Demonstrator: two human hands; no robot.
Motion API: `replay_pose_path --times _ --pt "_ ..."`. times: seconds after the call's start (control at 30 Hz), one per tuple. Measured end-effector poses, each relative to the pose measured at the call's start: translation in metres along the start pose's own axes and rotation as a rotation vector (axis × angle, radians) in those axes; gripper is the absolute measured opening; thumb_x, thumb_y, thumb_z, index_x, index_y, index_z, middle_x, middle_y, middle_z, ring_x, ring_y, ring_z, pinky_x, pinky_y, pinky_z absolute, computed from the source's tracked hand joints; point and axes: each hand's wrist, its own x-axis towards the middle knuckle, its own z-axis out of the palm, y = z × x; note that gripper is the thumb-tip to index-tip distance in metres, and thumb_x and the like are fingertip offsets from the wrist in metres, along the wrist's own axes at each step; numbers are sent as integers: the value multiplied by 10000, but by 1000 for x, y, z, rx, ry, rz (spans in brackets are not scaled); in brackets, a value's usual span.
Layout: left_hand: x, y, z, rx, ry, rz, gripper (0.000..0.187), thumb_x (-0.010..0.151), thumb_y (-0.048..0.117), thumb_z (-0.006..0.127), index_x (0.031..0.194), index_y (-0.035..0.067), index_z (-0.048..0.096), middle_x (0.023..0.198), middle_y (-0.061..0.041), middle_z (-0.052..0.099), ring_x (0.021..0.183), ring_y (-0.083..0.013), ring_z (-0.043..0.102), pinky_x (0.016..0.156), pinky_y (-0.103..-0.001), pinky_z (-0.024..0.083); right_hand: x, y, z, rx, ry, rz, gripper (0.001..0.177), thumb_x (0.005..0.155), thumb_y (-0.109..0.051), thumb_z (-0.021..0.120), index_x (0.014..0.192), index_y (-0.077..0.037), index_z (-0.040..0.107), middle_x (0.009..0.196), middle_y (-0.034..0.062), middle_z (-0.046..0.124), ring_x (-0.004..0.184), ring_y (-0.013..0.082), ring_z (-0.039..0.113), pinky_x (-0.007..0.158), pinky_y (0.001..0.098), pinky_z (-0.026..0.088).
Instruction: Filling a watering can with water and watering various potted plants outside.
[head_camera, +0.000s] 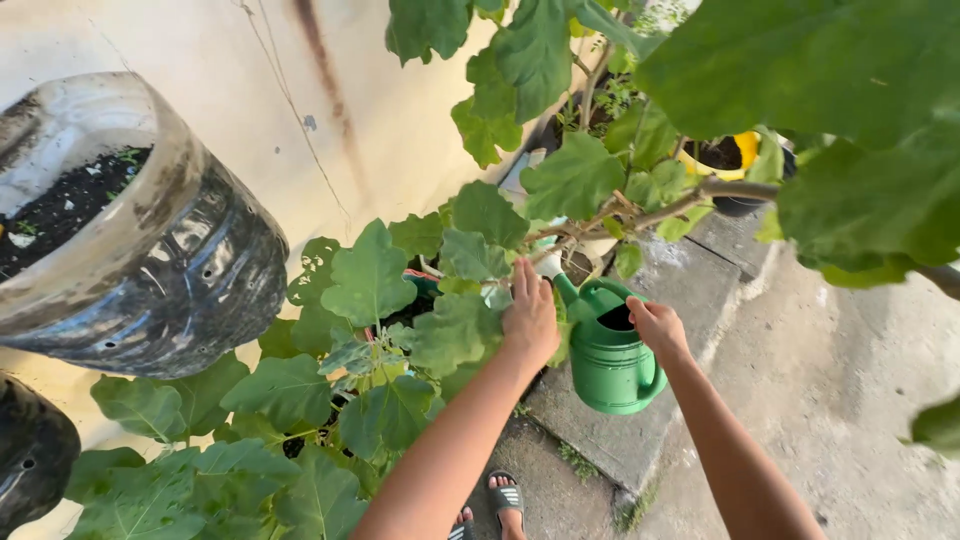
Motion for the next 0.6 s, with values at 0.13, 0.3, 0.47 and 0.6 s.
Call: replay_pose_path --times 0.13,0.3,0.47,0.6 --pt "-5 -9 -3 -245 6 -146 920 808 423 745 1580 164 317 1629 -355 91 1523 -512 15 1170 -677 31 67 -20 31 -322 -17 -191 566 927 -602 620 890 -61 782 824 129 741 829 273 695 790 401 519" --pt "-2 -13 7 -221 66 -179 796 797 413 761 1514 250 456 1647 -349 71 1542 -510 -8 1196 -678 16 123 -59 56 -442 -35 -503 502 947 -565 618 1028 -100 790 947 163 759 923 339 715 844 470 541" --pt "-5 -29 18 -169 119 -126 736 740 387 792 1425 214 587 1651 -366 58 1538 -501 -32 1188 -694 29 222 -59 89 -791 191 -1274 323 1001 -310 634 1283 -204 752 979 117 727 882 313 689 790 480 544" --pt "-3 -39 23 -147 187 -105 632 730 339 816 1328 192 675 1659 -381 79 1555 -515 -11 1201 -674 20 226 -82 92 -1178 228 -1357 298 1003 -222 609 1289 -268 678 851 26 706 720 216 697 613 396 557"
